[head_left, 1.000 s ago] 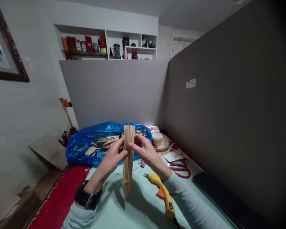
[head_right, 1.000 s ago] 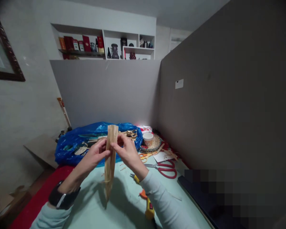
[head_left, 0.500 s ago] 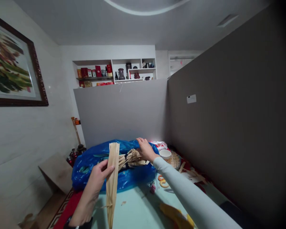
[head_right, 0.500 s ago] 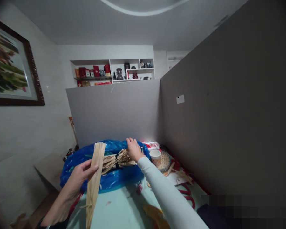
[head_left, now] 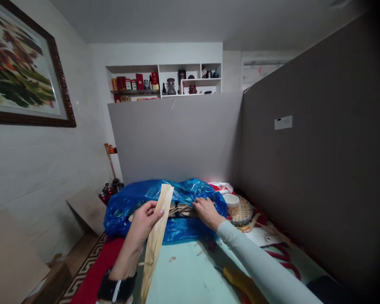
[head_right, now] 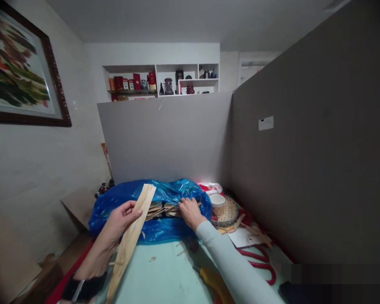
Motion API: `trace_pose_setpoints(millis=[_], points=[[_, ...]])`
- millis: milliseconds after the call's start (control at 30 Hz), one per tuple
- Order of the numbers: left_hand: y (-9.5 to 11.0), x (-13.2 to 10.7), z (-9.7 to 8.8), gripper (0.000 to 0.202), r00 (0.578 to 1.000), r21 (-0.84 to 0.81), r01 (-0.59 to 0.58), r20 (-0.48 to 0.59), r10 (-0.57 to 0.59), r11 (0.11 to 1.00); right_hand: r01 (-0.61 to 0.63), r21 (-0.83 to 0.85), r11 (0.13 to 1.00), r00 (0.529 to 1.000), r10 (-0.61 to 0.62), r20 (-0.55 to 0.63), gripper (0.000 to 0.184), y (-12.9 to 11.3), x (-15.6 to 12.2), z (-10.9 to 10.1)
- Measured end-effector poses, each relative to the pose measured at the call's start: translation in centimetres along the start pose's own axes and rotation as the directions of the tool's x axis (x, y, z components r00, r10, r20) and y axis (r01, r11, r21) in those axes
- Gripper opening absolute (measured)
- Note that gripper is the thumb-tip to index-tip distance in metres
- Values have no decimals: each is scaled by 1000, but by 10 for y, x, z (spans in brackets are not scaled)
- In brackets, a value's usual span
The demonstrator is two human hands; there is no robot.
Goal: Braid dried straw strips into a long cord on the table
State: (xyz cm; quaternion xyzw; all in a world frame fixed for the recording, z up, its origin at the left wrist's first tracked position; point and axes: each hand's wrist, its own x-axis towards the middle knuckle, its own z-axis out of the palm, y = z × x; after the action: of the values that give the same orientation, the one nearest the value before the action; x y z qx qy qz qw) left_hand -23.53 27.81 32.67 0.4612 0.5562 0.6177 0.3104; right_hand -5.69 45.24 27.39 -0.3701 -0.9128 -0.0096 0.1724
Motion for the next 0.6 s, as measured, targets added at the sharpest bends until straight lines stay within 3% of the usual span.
trace_pose_setpoints(millis=[133, 333, 367, 433, 500, 600], points=[[12, -6, 12, 27, 999, 25, -34, 13, 34, 999, -47, 138, 989, 999, 47, 4, 17, 1, -22, -15], [35, -22, 39, 25, 994, 52, -101, 53, 98, 994, 81, 500, 862, 992, -20, -127, 39, -31, -56, -77], [38, -26, 43, 26, 993, 53, -107, 62, 104, 993, 116, 592, 798, 988, -32, -151, 43, -39, -62, -85], [43, -32, 51, 29, 989, 56, -123, 85, 118, 991, 163, 867, 472, 983, -3, -183, 37, -54, -71, -95], [47, -39, 57, 30, 988, 57, -132, 91, 127, 990, 193, 948, 251, 976, 54, -213, 32, -65, -76, -99], [50, -44, 62, 32, 993, 38, -106, 54, 104, 994, 218, 966, 142, 968, 95, -232, 32, -73, -76, -99]])
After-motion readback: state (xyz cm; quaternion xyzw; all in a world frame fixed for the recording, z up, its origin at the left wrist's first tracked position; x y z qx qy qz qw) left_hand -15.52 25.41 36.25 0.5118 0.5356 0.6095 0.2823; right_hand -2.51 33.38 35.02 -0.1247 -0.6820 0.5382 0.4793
